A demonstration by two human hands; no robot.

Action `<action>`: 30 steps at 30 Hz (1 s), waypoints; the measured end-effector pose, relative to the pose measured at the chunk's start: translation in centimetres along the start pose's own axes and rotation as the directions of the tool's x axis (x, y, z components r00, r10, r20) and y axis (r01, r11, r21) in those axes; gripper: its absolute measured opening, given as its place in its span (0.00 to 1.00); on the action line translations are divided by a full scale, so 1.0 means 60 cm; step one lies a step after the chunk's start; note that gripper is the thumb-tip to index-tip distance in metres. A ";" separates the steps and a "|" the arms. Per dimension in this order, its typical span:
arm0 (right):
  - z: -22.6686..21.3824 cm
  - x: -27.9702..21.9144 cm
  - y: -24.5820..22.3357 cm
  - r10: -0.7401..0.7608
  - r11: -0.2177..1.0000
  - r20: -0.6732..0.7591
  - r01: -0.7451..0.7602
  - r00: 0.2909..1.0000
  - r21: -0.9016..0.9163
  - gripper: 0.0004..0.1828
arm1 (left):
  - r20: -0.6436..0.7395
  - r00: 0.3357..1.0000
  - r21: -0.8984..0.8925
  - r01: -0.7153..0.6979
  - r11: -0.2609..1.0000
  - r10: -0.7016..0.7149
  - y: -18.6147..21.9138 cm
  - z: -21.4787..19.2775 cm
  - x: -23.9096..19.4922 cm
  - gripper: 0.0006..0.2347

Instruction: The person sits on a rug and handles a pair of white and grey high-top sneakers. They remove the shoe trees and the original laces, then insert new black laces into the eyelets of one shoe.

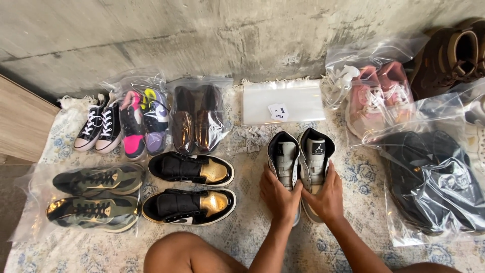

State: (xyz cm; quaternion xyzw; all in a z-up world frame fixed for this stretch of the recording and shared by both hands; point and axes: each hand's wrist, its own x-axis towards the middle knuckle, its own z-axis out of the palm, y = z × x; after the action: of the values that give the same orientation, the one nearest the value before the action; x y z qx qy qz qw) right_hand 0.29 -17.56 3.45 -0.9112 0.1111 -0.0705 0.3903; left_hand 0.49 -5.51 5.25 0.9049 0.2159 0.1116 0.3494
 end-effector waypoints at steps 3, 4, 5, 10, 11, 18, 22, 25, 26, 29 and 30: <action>0.004 0.005 0.010 0.069 0.987 0.086 -0.055 0.994 -0.153 0.69 | 0.097 0.994 0.008 -0.048 0.999 0.047 -0.003 -0.003 -0.005 0.44; 0.000 0.007 0.007 0.068 0.987 0.086 -0.054 0.994 -0.154 0.69 | 0.097 0.994 0.007 -0.047 0.999 0.046 -0.007 0.000 -0.003 0.44; -0.004 0.009 0.003 0.120 0.989 0.094 -0.110 0.988 -0.101 0.70 | 0.090 0.994 -0.021 -0.052 0.998 0.054 -0.011 0.004 -0.002 0.44; -0.013 0.008 -0.011 0.211 0.978 0.101 -0.210 0.972 -0.020 0.69 | 0.128 0.991 -0.059 -0.025 0.998 0.032 -0.021 0.010 -0.001 0.45; -0.010 0.009 -0.006 0.165 0.986 0.076 -0.162 0.983 -0.040 0.69 | 0.088 0.995 -0.065 -0.050 0.997 0.056 -0.020 0.008 -0.002 0.45; -0.003 0.065 -0.014 -0.056 0.998 -0.155 0.053 0.986 -0.025 0.62 | -0.124 0.987 -0.186 -0.121 0.975 0.098 0.058 -0.004 0.056 0.39; 0.041 0.138 0.005 -0.173 0.984 -0.279 0.176 0.945 -0.015 0.63 | -0.192 0.968 -0.137 -0.190 0.972 0.162 0.079 0.024 0.123 0.40; 0.055 0.192 -0.010 -0.192 0.974 -0.334 0.220 0.923 0.048 0.60 | -0.229 0.955 -0.124 -0.219 0.968 0.187 0.082 0.056 0.178 0.40; 0.055 0.207 -0.022 -0.149 0.982 -0.281 0.175 0.948 0.068 0.60 | -0.205 0.962 -0.156 -0.214 0.964 0.180 0.088 0.056 0.193 0.38; 0.082 0.255 -0.021 -0.173 0.977 -0.294 0.201 0.940 0.070 0.59 | -0.215 0.959 -0.136 -0.215 0.967 0.183 0.080 0.095 0.241 0.38; 0.095 0.278 -0.016 -0.251 0.957 -0.368 0.287 0.895 0.046 0.59 | -0.262 0.944 -0.093 -0.231 0.969 0.200 0.077 0.115 0.261 0.40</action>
State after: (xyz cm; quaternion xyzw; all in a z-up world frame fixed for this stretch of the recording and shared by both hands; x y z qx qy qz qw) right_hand 17.74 -17.25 0.91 -0.8691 0.0496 -0.2939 0.3947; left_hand 18.20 -5.24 4.14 0.8785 0.1508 0.2755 0.3599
